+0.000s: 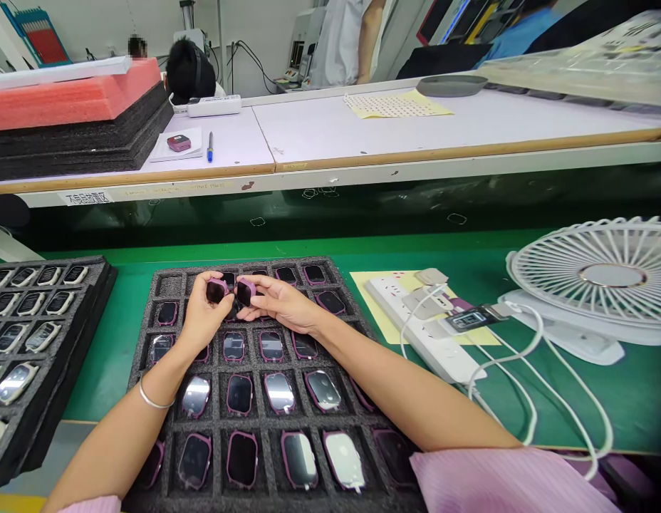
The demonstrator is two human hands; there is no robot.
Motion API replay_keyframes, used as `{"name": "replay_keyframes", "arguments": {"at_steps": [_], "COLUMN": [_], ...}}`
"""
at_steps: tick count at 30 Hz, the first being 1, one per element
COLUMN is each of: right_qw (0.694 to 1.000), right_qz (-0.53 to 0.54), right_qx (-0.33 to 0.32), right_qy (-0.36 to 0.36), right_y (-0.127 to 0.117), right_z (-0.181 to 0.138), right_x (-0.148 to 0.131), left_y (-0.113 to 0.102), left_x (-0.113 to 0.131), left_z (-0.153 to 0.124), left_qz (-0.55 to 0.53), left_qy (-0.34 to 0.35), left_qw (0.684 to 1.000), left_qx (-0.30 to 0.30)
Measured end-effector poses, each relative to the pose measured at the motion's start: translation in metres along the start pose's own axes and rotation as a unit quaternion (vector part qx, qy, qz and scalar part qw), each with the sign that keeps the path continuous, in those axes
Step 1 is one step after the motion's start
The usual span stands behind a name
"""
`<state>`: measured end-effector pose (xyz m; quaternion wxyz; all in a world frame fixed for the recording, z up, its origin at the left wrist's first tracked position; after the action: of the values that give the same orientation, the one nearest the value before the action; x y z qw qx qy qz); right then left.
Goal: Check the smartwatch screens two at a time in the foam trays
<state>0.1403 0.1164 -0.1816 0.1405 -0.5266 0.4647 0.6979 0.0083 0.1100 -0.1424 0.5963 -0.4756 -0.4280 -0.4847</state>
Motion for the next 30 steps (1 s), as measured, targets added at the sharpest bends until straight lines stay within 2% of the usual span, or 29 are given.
{"name": "replay_keyframes", "arguments": {"at_steps": [9,30], "right_qw": [0.999,0.998], "right_qz": [0.014,-0.009], "right_qx": [-0.04,-0.061], "right_qy": [0.01,0.008], "right_y": [0.0057,0.0104], "right_z": [-0.0005,-0.0021], "right_x": [0.0014,0.0016], "left_y": [-0.0005,0.0042], "left_x": [0.0046,0.0025], "left_z": [-0.0015,-0.0039], "left_qz": [0.038,0.054], "left_qy": [-0.006,-0.003], "left_qw": [0.999,0.999], "left_qx": [0.008,-0.005]}}
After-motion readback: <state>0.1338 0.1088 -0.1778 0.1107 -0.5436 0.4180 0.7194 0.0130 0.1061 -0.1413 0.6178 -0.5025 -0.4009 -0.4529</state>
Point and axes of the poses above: each hand's wrist, its own z-axis towards the middle knuckle, its own y-axis out of the palm, x = y × z, the point moved 10 cm from there along z, towards the middle knuckle, and after that the axes turned 2 degrees about -y, right-handed, at the moved point
